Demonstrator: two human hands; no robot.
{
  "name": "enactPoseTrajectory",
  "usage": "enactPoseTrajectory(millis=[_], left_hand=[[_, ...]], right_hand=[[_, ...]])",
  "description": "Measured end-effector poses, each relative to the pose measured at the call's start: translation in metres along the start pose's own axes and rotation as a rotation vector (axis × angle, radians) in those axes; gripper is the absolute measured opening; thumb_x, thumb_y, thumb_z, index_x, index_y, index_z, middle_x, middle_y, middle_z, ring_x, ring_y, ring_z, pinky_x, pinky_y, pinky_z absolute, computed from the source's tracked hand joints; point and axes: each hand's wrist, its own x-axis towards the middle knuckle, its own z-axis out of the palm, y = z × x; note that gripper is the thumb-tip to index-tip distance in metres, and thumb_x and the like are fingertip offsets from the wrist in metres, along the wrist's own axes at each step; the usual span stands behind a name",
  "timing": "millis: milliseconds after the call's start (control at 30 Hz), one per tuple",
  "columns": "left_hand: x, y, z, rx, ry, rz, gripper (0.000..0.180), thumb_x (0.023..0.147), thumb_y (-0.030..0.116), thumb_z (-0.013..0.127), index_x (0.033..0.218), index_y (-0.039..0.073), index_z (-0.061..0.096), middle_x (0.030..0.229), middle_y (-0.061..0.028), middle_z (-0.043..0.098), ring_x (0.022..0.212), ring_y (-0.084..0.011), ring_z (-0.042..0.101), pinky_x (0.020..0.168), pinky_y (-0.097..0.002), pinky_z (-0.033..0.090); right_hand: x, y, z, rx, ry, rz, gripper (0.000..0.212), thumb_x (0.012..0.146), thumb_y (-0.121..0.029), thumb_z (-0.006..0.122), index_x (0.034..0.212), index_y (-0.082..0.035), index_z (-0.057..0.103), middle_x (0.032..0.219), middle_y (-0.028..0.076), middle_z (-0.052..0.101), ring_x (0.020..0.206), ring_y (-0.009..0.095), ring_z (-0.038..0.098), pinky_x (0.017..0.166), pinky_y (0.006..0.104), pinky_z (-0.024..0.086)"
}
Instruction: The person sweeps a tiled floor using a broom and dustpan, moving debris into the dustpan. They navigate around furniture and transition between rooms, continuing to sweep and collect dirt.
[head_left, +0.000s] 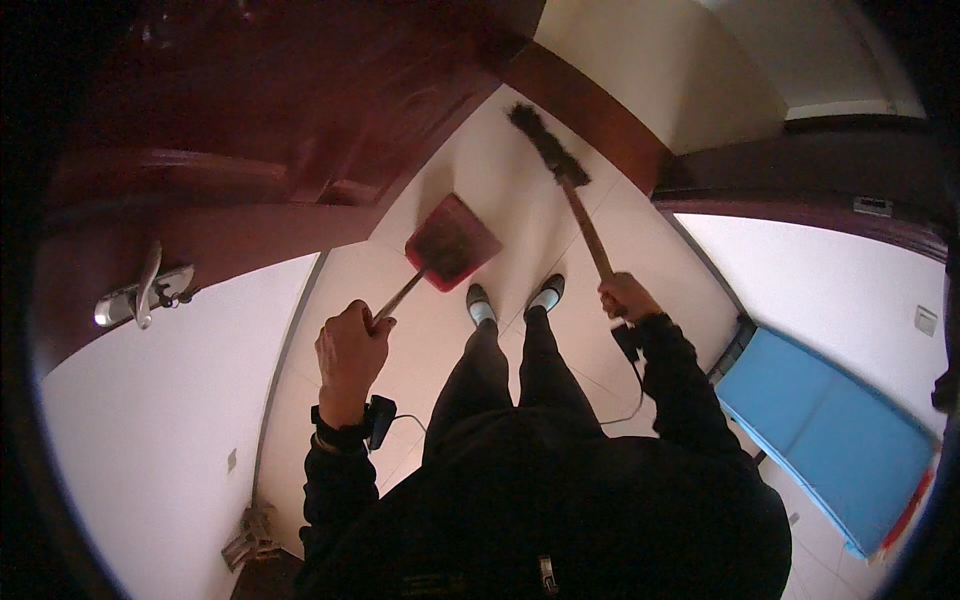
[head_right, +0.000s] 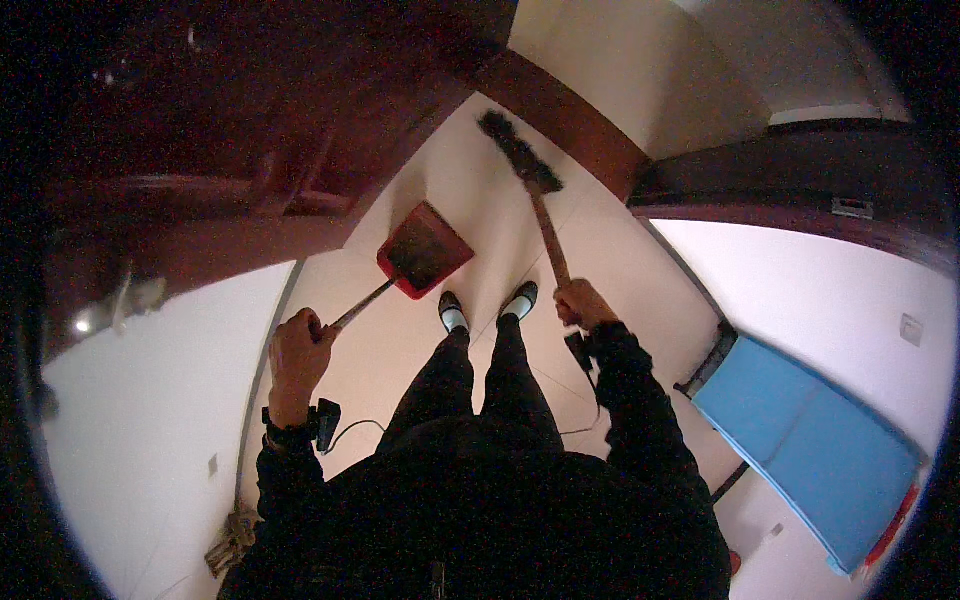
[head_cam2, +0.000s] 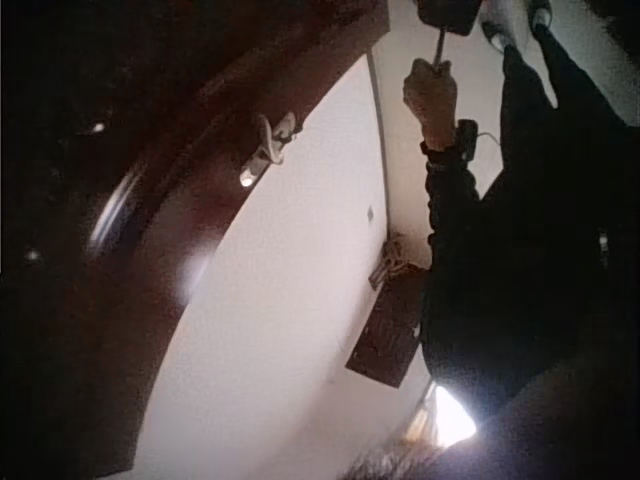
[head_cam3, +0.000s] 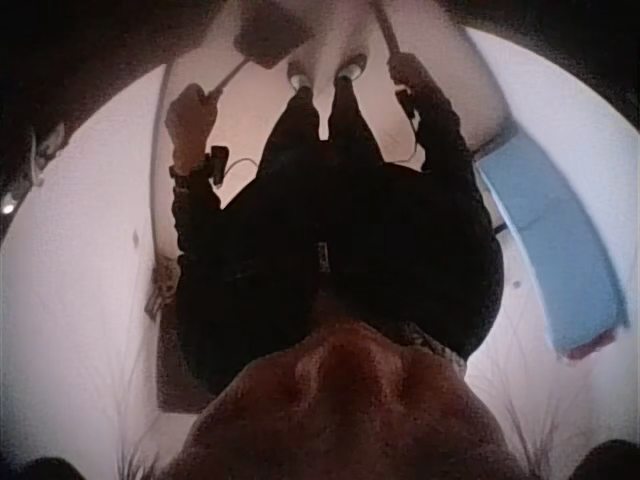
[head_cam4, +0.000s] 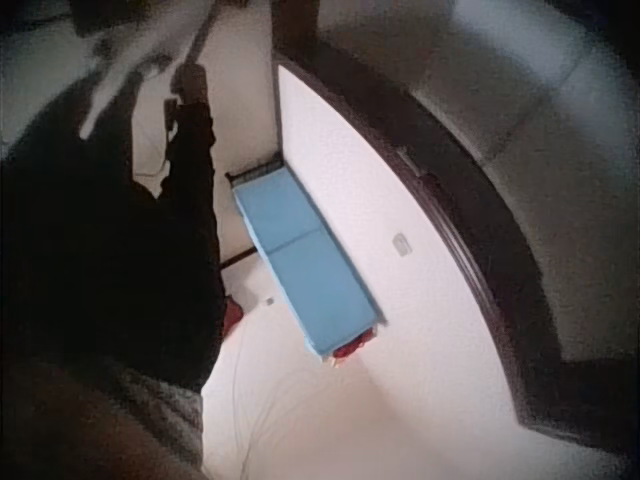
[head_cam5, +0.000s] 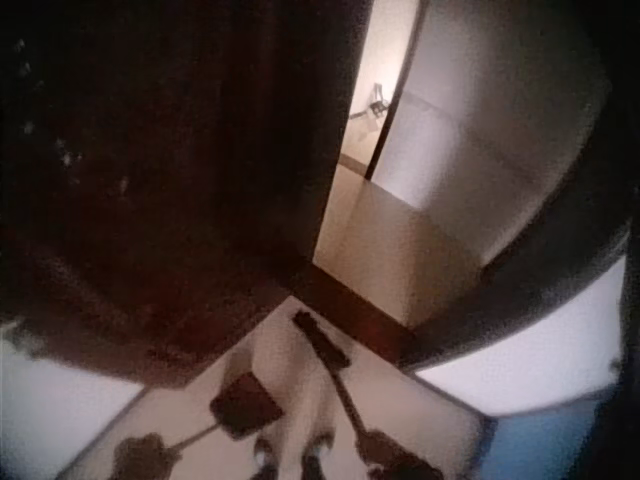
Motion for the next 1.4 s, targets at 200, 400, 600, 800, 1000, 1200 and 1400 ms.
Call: enactPoseTrajectory(millis=[200,400,600,800,1000,1200,1400], left_hand=[[0.002,-0.01,0.006,-0.001,0.043,-0.02,0.026,0.076,0.025,0.07,0.074,0.003,0.056,0.067,-0.0162,0.062,0.066,-0.0351,0.062,0.063,-0.0408,0.048],[0.014,0.001,0.009,-0.019,0.001,-0.04,0.025,0.076,0.025,0.069,0.077,0.003,0.058,0.068,-0.016,0.062,0.069,-0.0353,0.062,0.066,-0.0418,0.049],[0.011,-0.008,0.005,-0.043,0.022,-0.044,0.026,0.076,0.026,0.07,0.074,0.003,0.058,0.068,-0.0162,0.062,0.068,-0.0359,0.062,0.065,-0.043,0.048],[-0.007,-0.04,0.004,-0.068,0.083,-0.082,0.029,0.074,0.027,0.071,0.07,0.002,0.056,0.064,-0.0157,0.06,0.063,-0.0356,0.06,0.058,-0.0428,0.046],[-0.031,-0.081,0.008,-0.113,0.092,-0.24,0.029,0.073,0.026,0.071,0.069,0.002,0.056,0.062,-0.0146,0.059,0.06,-0.0336,0.059,0.056,-0.0411,0.045],[-0.028,-0.112,0.019,-0.189,0.132,-0.285,0.028,0.073,0.025,0.07,0.069,0.001,0.055,0.061,-0.0147,0.058,0.058,-0.0329,0.058,0.055,-0.0407,0.044],[-0.001,-0.127,0.021,-0.179,0.113,-0.274,0.029,0.073,0.027,0.07,0.069,0.001,0.057,0.063,-0.0152,0.06,0.062,-0.0349,0.059,0.057,-0.0416,0.045]], right_hand=[[0.134,0.09,0.026,-0.814,0.022,-0.008,0.014,0.073,-0.015,0.059,0.066,-0.004,0.056,0.058,0.008,0.055,0.046,0.019,0.052,0.043,0.0343,0.042],[0.065,0.153,0.037,-1.357,-0.194,-0.336,0.012,0.067,-0.016,0.062,0.063,-0.005,0.062,0.066,0.014,0.064,0.057,0.025,0.063,0.052,0.0418,0.05],[-0.048,0.009,0.006,-0.674,-0.081,0.276,0.018,0.078,-0.018,0.058,0.071,-0.002,0.053,0.056,0.003,0.051,0.043,0.012,0.046,0.038,0.0273,0.037],[-0.035,-0.022,0.016,-0.545,0.098,0.207,0.017,0.08,-0.018,0.058,0.073,-0.003,0.053,0.056,0.005,0.051,0.045,0.013,0.047,0.038,0.027,0.035],[0.089,-0.036,0.057,-0.306,-0.065,0.01,0.017,0.079,-0.009,0.052,0.064,-0.003,0.048,0.052,0.007,0.047,0.039,0.019,0.043,0.038,0.0298,0.031],[0.143,0.046,0.129,-0.826,0.024,-0.06,0.006,0.073,-0.004,0.052,0.071,0.002,0.053,0.058,0.017,0.058,0.046,0.029,0.057,0.04,0.0419,0.046],[0.051,0.052,0.106,-1.153,-0.078,-0.214,0.011,0.073,-0.006,0.055,0.079,0.003,0.053,0.059,0.016,0.059,0.047,0.026,0.058,0.038,0.0379,0.044]])
